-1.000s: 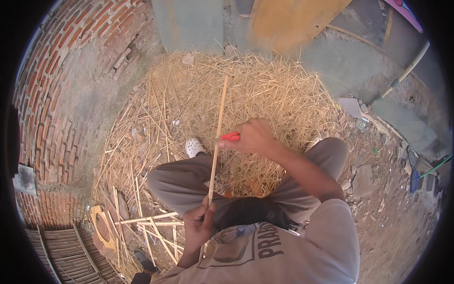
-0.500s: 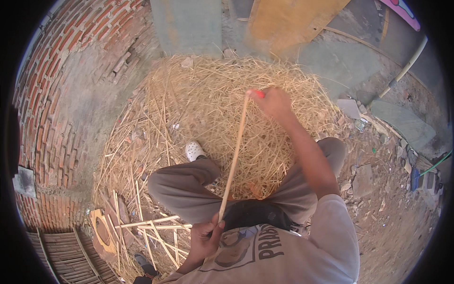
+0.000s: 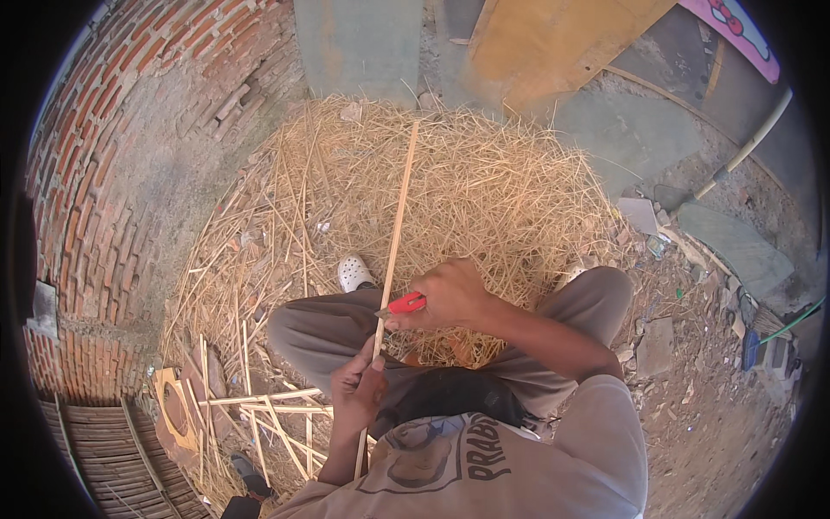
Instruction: The person sits on a pile of straw and uses a red utility knife to shave the surface of a long bamboo stick. They hold the stick with one hand and scrape the blade along its length to remove the outer layer. Later, they use a machete to split the bamboo stick lengthwise.
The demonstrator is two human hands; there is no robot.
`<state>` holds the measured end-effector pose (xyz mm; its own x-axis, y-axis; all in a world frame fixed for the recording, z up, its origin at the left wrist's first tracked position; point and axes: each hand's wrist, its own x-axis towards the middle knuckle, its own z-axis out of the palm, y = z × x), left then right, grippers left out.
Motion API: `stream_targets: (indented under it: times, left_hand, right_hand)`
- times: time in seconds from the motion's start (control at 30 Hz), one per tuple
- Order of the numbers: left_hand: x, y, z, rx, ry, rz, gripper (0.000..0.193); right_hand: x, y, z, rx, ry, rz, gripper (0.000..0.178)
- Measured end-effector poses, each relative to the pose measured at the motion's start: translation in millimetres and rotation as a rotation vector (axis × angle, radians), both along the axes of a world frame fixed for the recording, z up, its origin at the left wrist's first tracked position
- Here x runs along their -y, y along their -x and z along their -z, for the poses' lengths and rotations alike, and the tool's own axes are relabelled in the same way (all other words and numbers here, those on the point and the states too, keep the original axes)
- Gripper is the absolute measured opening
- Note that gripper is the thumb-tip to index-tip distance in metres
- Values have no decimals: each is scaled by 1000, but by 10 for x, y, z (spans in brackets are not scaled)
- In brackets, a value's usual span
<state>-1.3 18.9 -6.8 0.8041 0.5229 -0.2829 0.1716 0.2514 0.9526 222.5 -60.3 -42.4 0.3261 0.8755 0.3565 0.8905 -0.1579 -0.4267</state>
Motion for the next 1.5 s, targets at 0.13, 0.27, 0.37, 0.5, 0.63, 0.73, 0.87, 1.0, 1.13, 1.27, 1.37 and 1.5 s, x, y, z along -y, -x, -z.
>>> stream_targets:
  times: [0.13, 0.27, 0.37, 0.5, 0.63, 0.73, 0.87, 1.0, 1.13, 1.27, 1.37, 1.5]
  left_hand:
    - [45, -42, 8, 35, -40, 2, 39]
    - [62, -79, -22, 5, -33, -16, 39]
    - [62, -85, -30, -7, -22, -21, 39]
    - [87, -85, -51, -24, -86, 11, 39]
    - [97, -40, -32, -9, -64, 30, 40]
    - [103, -31, -61, -18, -97, 51, 41]
    - [163, 115, -47, -42, -89, 73, 40]
    - [190, 142, -23, -23, -74, 41, 39]
    - [197, 241, -82, -47, -29, 113, 39]
    - [270, 344, -153, -84, 27, 134, 39]
    - [289, 421, -118, -64, 74, 150, 38]
    - [342, 630, -217, -167, 57, 273, 37]
  right_hand:
    - [-31, -214, -24, 46, -30, 137, 70]
    - [-14, -320, 38, 64, -69, 183, 70]
    - [29, -192, 19, 66, -66, 147, 71]
    - [-2, -223, 46, 93, -59, 136, 72]
    - [-30, -404, 58, 145, -159, 111, 72]
    - [-43, -498, 56, 137, -112, 178, 73]
    - [14, -692, 155, 117, -38, 291, 75]
    - [-15, -714, 128, 110, -12, 258, 74]
    - [-14, -918, 103, 39, 68, 408, 75]
    - [38, -1136, 48, 32, 116, 491, 76]
    - [58, -1252, 44, -25, 133, 578, 80]
    - [218, -1875, 186, -302, 139, 858, 86]
